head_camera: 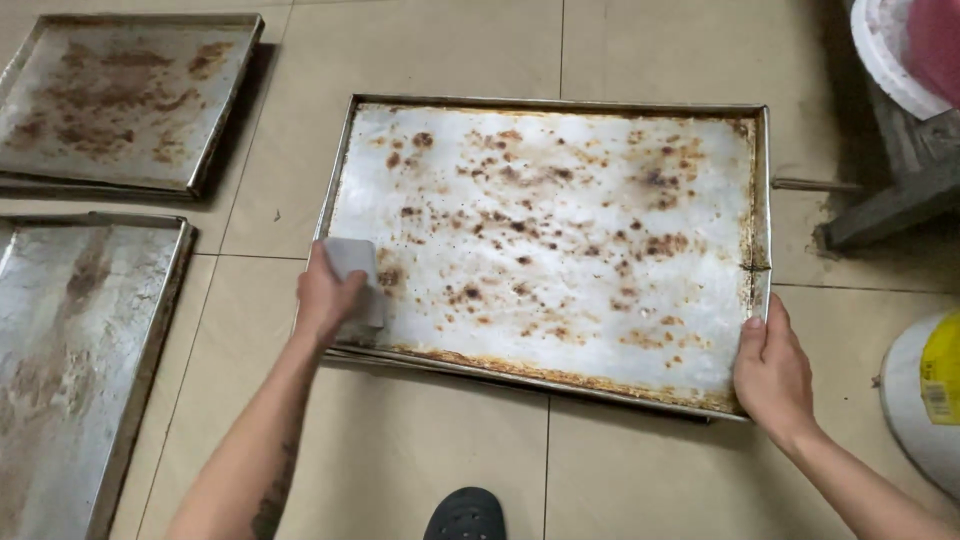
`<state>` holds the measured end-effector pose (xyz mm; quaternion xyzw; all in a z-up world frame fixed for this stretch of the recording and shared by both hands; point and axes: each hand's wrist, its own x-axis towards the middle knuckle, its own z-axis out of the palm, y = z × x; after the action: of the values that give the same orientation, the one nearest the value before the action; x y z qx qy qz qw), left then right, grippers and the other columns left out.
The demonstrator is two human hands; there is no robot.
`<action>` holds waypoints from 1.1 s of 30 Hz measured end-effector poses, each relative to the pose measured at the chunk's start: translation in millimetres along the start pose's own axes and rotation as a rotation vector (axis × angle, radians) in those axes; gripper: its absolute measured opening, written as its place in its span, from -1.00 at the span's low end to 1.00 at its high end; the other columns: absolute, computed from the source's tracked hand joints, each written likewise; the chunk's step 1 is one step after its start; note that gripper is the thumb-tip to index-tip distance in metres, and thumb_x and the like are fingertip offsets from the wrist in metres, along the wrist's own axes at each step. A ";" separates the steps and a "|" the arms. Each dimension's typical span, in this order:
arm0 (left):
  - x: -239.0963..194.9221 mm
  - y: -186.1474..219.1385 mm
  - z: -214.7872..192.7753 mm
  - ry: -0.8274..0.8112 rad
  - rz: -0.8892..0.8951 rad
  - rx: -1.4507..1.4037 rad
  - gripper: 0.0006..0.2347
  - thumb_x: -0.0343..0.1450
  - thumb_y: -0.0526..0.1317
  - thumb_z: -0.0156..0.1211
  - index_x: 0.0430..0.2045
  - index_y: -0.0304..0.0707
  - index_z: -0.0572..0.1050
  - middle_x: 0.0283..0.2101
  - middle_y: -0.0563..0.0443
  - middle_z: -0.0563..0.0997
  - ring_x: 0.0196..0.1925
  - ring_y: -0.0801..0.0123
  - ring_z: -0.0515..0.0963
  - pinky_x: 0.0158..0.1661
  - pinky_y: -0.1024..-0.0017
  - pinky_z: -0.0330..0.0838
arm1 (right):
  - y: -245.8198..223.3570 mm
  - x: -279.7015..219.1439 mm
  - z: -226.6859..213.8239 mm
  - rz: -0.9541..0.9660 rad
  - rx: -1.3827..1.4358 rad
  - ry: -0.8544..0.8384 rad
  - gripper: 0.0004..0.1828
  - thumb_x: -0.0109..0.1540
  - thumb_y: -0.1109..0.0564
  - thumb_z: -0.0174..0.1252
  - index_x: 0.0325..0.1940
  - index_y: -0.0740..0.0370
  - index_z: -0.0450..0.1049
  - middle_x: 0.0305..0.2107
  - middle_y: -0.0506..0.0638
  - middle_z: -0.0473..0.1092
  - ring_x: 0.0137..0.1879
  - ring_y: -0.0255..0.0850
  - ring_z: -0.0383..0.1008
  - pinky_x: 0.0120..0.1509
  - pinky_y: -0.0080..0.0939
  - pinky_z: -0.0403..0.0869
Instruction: Scraping burnt residue off metal baking trays using a plastic scraper.
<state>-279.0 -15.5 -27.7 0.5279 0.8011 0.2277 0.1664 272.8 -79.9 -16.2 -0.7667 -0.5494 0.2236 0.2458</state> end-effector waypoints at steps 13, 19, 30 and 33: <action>-150.4 269.5 102.9 -0.615 0.433 -0.149 -0.45 0.33 -0.27 0.20 0.23 -0.33 0.20 -0.36 -0.39 0.62 -0.35 -0.20 0.65 -0.29 -0.03 0.53 | -7.7 -4.9 -4.0 -0.044 0.005 0.039 -0.51 0.47 0.02 -0.23 0.48 0.13 0.20 0.06 0.37 0.42 0.15 0.37 0.41 0.22 0.25 0.36; 15.8 68.3 21.6 -0.064 0.103 0.060 -0.46 0.34 -0.16 0.27 0.21 -0.35 0.29 -0.22 -0.39 0.66 -0.16 -0.20 0.68 -0.11 0.00 0.57 | -35.7 -7.8 -18.2 0.123 0.009 -0.053 -0.49 0.45 0.01 -0.24 0.49 0.08 0.20 0.00 0.34 0.46 0.12 0.30 0.47 0.25 0.22 0.37; -47.4 200.5 92.1 -0.172 0.160 0.008 -0.60 0.36 -0.31 0.08 0.12 -0.20 0.33 -0.35 -0.34 0.63 -0.29 -0.21 0.64 -0.26 -0.10 0.50 | -5.7 -2.3 -0.8 0.043 -0.027 0.018 -0.50 0.44 0.01 -0.20 0.46 0.13 0.25 0.11 0.33 0.41 0.19 0.31 0.42 0.26 0.20 0.36; -98.3 266.2 114.0 -0.348 0.385 -0.074 -0.63 0.34 -0.34 0.08 0.07 -0.24 0.32 -0.41 -0.33 0.64 -0.33 -0.21 0.64 -0.26 -0.11 0.48 | -13.4 -2.7 -5.9 0.007 -0.014 0.050 -0.49 0.43 0.01 -0.19 0.46 0.12 0.25 0.13 0.32 0.40 0.19 0.31 0.41 0.26 0.19 0.35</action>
<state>21.8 5.7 23.0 0.6954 0.6364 0.1902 0.2744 265.8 -79.5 -3.0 -0.7754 -0.5421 0.2016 0.2534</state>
